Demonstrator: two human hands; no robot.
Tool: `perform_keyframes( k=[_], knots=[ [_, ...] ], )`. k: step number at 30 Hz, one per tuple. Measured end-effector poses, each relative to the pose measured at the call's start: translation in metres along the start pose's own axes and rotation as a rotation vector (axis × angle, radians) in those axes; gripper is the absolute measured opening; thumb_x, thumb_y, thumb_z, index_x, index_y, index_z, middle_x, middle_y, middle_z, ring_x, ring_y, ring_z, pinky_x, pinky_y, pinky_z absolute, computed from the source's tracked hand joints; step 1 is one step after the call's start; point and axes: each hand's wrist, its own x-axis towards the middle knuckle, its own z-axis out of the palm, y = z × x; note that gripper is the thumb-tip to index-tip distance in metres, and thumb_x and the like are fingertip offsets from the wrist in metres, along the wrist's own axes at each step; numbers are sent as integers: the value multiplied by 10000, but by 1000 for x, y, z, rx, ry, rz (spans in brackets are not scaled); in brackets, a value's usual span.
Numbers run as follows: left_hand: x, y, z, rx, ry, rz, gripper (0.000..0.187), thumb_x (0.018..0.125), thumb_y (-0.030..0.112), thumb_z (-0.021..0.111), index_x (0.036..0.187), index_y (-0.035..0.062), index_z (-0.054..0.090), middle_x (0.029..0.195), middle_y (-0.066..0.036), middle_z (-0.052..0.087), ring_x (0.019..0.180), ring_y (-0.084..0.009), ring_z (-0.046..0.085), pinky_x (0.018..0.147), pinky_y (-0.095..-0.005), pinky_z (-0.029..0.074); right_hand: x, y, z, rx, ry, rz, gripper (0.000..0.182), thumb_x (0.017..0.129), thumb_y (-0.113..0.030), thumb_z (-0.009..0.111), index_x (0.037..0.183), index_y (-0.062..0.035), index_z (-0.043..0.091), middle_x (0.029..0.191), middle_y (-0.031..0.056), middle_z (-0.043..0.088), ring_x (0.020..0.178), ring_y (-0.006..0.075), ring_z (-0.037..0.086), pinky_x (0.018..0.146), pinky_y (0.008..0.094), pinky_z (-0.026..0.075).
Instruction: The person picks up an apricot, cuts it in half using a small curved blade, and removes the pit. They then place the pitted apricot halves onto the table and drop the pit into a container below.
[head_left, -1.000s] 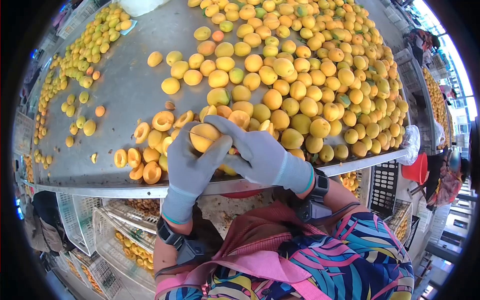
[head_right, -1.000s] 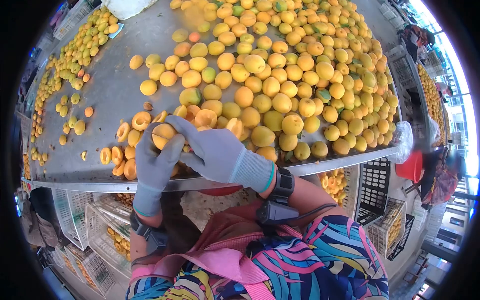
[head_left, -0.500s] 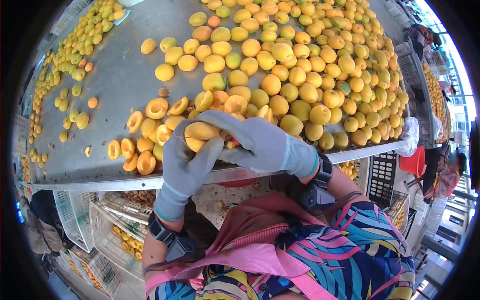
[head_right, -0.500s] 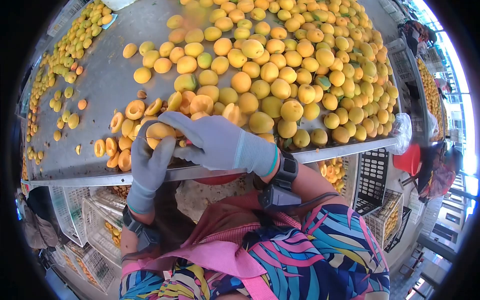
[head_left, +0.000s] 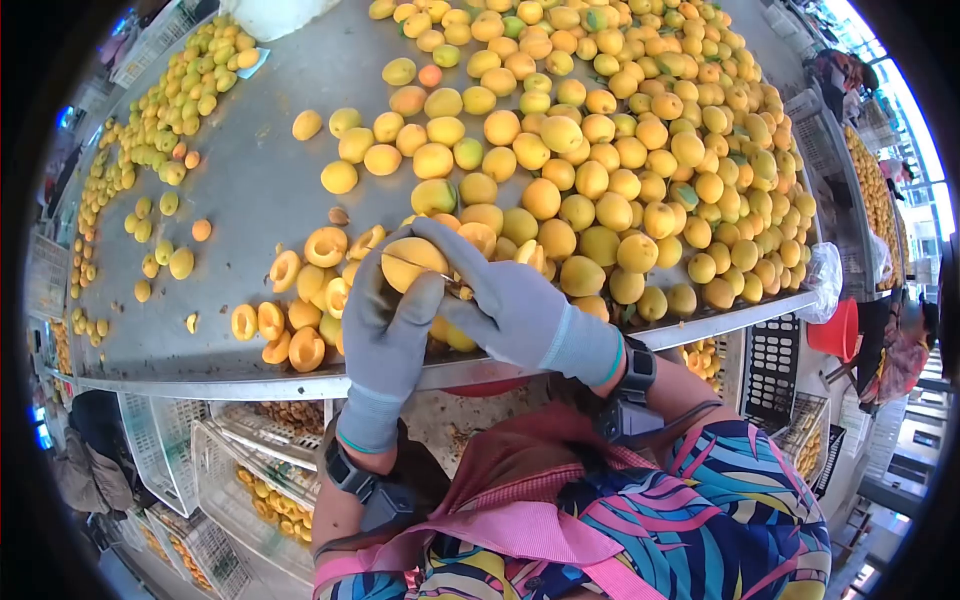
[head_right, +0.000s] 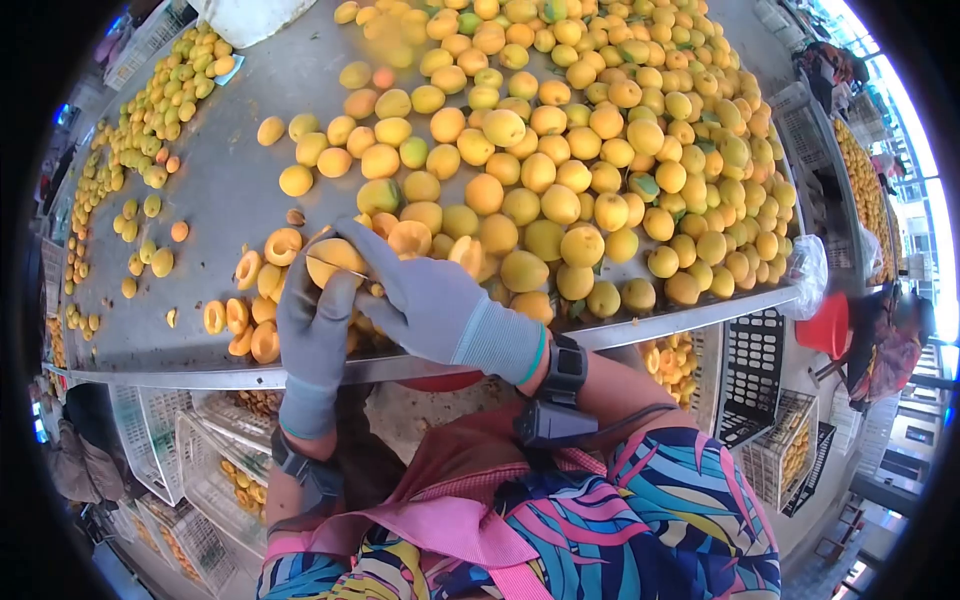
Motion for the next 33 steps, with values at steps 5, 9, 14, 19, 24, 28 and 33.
perform_keyframes(
  k=[5, 9, 14, 19, 24, 28, 33],
  knots=[
    [3, 1, 3, 87, -3, 78, 445, 892, 125, 632, 1263, -44, 455, 1140, -83, 590, 1013, -119, 566, 876, -268, 474, 4, 4, 0, -16, -7, 11, 722, 871, -235, 586, 1460, -106, 190, 606, 110, 569, 572, 289, 610, 511, 397, 468],
    [2, -1, 0, 100, 54, -9, 440, 876, 121, 651, 1242, -43, 470, 1126, -82, 594, 999, -123, 572, 862, -267, 482, -1, 3, 1, -89, -4, 2, 720, 871, -243, 583, 1453, -77, 194, 618, 120, 577, 569, 293, 612, 508, 402, 469],
    [5, -4, 7, 180, 46, 132, 442, 870, 145, 667, 1230, -42, 491, 1110, -89, 600, 990, -118, 571, 840, -259, 487, 3, 7, 9, -82, 6, -11, 726, 876, -242, 571, 1457, -69, 171, 625, 124, 585, 577, 294, 618, 518, 396, 481],
    [4, -2, 4, 180, 41, 98, 368, 877, 135, 658, 1170, -38, 518, 1077, -79, 605, 947, -105, 570, 808, -247, 486, 0, 3, 5, -81, -14, 12, 733, 874, -234, 565, 1460, -71, 156, 633, 129, 592, 559, 294, 610, 512, 397, 480],
    [3, -5, 1, 197, 46, 56, 303, 886, 128, 645, 1116, -32, 530, 1005, -60, 619, 882, -89, 571, 765, -235, 487, 4, 6, 7, -87, -44, 16, 738, 875, -250, 568, 1460, -66, 158, 674, 135, 607, 569, 303, 613, 511, 401, 479],
    [4, 1, 3, 272, 47, 84, 300, 885, 101, 635, 1125, -39, 522, 976, -54, 623, 868, -87, 575, 752, -228, 487, 3, 6, 10, -22, 18, -9, 708, 878, -198, 587, 1462, -97, 199, 574, 152, 511, 540, 340, 554, 500, 411, 410],
    [-5, 14, 12, 247, -35, 96, 308, 874, 63, 623, 1139, -43, 506, 989, -63, 617, 885, -99, 583, 760, -231, 492, -1, -3, 1, 76, -24, -42, 762, 817, -134, 648, 1456, -115, 233, 690, 157, 585, 625, 317, 607, 579, 391, 456]
  ],
)
